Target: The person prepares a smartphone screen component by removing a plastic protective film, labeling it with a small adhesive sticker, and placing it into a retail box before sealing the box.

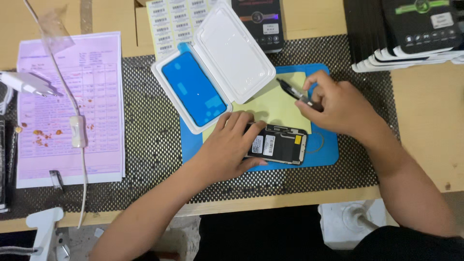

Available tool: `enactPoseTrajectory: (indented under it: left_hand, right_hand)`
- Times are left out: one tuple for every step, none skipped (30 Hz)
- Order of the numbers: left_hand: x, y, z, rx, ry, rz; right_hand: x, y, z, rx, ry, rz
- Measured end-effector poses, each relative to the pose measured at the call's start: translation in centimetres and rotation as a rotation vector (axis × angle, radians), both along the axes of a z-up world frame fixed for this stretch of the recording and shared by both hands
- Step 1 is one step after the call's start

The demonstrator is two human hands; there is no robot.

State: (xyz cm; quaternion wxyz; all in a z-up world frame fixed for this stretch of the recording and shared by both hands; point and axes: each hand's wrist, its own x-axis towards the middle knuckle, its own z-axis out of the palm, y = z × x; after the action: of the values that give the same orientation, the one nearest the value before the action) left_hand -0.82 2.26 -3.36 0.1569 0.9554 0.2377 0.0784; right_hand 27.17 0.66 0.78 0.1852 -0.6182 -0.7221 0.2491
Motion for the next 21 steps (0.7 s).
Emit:
enactPoseTrajectory:
  left_hand:
    - [-0.1, 0.0, 0.2, 0.014, -0.003, -0.001]
    - [-0.3, 0.0, 0.3, 0.071, -0.033, -0.023]
    - [-0.4, 0.0, 0.4, 0.127, -0.062, -0.047]
    - [-0.4, 0.1, 0.7, 0.141, -0.066, -0.049]
    - [-0.5, 0.0, 0.9, 0.157, -0.11, -0.06]
    - [-0.5, -0.1, 1.1, 0.172, -0.155, -0.073]
    - [-0.4, -0.1, 1.2, 0.184, -0.159, -0.069]
    - [-0.4, -0.1, 1.4, 0.188, -0.216, -0.074]
    - [-0.4, -0.2, 1.5, 0.191, -0.271, -0.081]
    - [-0.5, -0.1, 1.9, 0.201, -0.273, -0.078]
    - [-0.6, 0.0, 2.3, 0.238, -0.296, -0.087]
    - [-0.7, 0.2, 2.7, 0.275, -0.32, -0.096]
    - [-0.7, 0.2, 2.6, 0.283, -0.322, -0.097]
    - [-0.8, 0.3, 2.6, 0.261, -0.348, -0.074]
    - [-0.8, 0.4, 2.5, 0.239, -0.374, -0.051]
    - [-0.8, 0.5, 2.7, 0.245, -0.376, -0.053]
    - [-0.8, 0.5, 2.8, 0.201, -0.393, -0.054]
    - [-0.9, 0.6, 2.9, 0.157, -0.409, -0.055]
    - [-0.9, 0.6, 3.1, 0.159, -0.411, -0.055]
    - [-0.9, 0.7, 3.2, 0.159, -0.418, -0.032]
    - [-1.0, 0.6, 3.2, 0.155, -0.426, -0.008]
  right_hand:
    - [0.3, -0.1, -0.1, 0.014, -0.003, -0.001]
    - [0.6, -0.2, -0.2, 0.058, -0.216, 0.018]
    - [0.9, -0.2, -0.3, 0.1, -0.429, 0.033]
    - [0.8, -0.4, -0.2, 0.114, -0.433, 0.029]
    - [0.8, -0.7, -0.1, 0.258, -0.515, 0.04]
    - [0.7, -0.9, 0.0, 0.403, -0.595, 0.049]
    - [0.5, -1.0, 0.4, 0.415, -0.599, 0.051]
    - [0.2, -1.0, 0.8, 0.263, -0.262, 0.12]
    - [-0.1, -1.1, 1.2, 0.105, 0.078, 0.188]
    - [-0.3, -1.2, 1.0, 0.115, 0.075, 0.192]
    - [-0.4, -1.3, 0.7, -0.071, 0.238, 0.277]
    - [-0.5, -1.4, 0.5, -0.258, 0.399, 0.361]
    - [-0.3, -1.3, 0.4, -0.251, 0.395, 0.362]
    - [0.0, -1.1, 0.2, -0.288, 0.42, 0.361]
    - [0.2, -1.0, 0.1, -0.326, 0.446, 0.358]
    - [0.6, -0.9, 0.1, -0.32, 0.442, 0.359]
    - [0.9, -0.9, 0.1, -0.362, 0.507, 0.357]
    - [1.3, -0.9, 0.1, -0.404, 0.573, 0.355]
    - [1.5, -0.9, -0.3, -0.401, 0.57, 0.356]
    - [1.7, -0.8, -0.7, -0.418, 0.636, 0.326]
    - [1.9, -1.0, -1.1, -0.438, 0.703, 0.293]
